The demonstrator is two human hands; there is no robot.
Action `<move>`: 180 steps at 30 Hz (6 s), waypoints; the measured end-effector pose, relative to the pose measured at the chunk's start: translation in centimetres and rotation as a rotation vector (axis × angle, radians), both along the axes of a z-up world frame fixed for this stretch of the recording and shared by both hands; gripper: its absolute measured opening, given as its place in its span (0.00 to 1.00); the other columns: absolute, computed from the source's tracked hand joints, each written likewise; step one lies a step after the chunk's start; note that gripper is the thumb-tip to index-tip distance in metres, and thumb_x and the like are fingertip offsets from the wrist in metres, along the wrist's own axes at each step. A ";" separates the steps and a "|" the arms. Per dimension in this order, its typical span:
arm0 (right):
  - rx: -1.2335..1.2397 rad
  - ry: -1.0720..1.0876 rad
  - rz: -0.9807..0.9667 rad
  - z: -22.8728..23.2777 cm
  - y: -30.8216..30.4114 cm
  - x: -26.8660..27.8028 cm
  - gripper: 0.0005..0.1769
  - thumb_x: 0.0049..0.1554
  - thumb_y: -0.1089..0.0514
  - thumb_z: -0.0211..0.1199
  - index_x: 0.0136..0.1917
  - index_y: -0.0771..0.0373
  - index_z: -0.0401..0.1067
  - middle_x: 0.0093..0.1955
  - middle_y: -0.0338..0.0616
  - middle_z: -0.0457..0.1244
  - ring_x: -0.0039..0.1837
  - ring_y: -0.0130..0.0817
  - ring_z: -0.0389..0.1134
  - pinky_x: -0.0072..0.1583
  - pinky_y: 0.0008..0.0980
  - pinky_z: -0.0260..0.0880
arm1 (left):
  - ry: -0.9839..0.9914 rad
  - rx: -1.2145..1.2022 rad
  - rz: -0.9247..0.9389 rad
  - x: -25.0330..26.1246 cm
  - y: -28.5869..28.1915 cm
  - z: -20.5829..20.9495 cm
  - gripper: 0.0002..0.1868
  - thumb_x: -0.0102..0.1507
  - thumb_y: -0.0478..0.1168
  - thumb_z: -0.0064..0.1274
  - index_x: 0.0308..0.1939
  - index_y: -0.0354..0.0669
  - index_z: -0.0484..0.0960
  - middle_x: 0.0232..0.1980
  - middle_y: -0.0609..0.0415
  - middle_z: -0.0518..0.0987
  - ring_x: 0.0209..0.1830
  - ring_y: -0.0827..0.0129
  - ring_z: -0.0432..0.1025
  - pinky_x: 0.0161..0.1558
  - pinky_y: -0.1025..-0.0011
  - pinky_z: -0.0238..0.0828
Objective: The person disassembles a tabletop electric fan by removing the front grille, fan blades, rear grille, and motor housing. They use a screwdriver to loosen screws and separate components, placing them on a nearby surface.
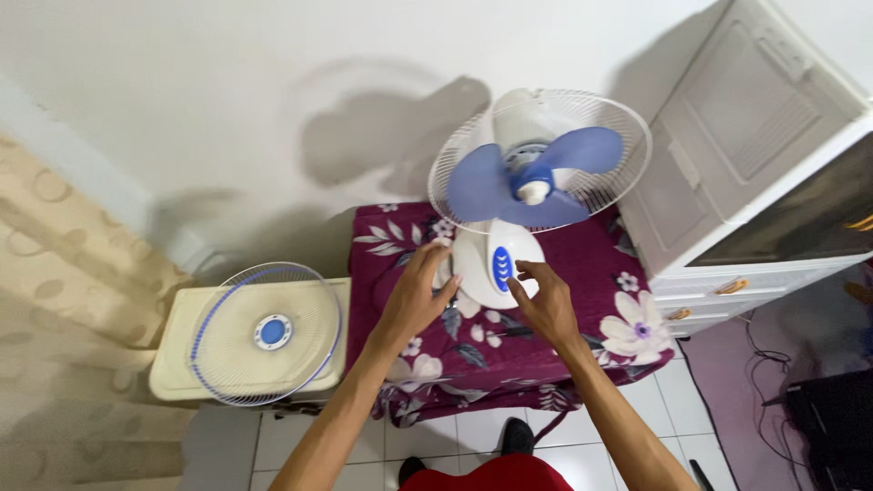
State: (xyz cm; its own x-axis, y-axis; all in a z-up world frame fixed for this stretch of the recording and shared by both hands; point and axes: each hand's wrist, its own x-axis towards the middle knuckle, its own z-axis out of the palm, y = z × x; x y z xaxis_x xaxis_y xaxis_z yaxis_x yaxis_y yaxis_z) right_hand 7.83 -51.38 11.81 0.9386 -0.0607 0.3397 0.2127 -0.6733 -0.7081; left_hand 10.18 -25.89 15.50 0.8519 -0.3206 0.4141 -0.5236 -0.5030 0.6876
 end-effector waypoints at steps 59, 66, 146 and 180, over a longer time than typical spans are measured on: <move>0.469 0.274 0.005 4.1 -6.3 13.3 0.25 0.61 0.43 0.62 0.35 0.65 0.77 0.24 0.40 0.64 0.25 0.25 0.65 0.28 0.26 0.63 | -0.289 0.023 0.072 12.4 -13.0 3.0 0.13 0.70 0.43 0.52 0.41 0.34 0.83 0.35 0.44 0.81 0.32 0.54 0.76 0.35 0.58 0.70; 0.232 0.106 -0.019 6.0 -5.6 12.6 0.24 0.60 0.46 0.66 0.33 0.69 0.75 0.23 0.44 0.64 0.24 0.28 0.64 0.28 0.31 0.62 | -0.244 0.009 0.064 12.5 -13.0 3.0 0.12 0.69 0.42 0.52 0.40 0.35 0.83 0.34 0.45 0.80 0.31 0.55 0.76 0.34 0.59 0.70; 0.096 -0.035 -0.170 1.4 -4.9 12.1 0.23 0.57 0.52 0.76 0.50 0.66 0.65 0.36 0.49 0.69 0.37 0.32 0.72 0.38 0.31 0.74 | -0.137 -0.232 0.015 11.5 -12.7 2.4 0.17 0.72 0.46 0.50 0.42 0.33 0.82 0.38 0.46 0.83 0.37 0.57 0.78 0.40 0.62 0.72; 0.127 0.415 0.179 -21.7 -4.4 1.9 0.15 0.56 0.62 0.69 0.55 0.67 0.72 0.50 0.52 0.70 0.50 0.39 0.75 0.50 0.36 0.78 | 0.103 -0.053 0.462 0.4 -6.9 -28.1 0.22 0.63 0.30 0.57 0.61 0.36 0.73 0.58 0.41 0.75 0.59 0.47 0.71 0.58 0.57 0.69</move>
State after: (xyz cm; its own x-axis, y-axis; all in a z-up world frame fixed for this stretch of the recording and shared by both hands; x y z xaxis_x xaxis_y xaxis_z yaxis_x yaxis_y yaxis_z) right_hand 9.77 -55.76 -9.87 0.9930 0.0982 -0.0657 -0.0003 -0.5542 -0.8324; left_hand 10.53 -32.82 -12.56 0.9378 0.1209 0.3256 -0.1809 -0.6303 0.7550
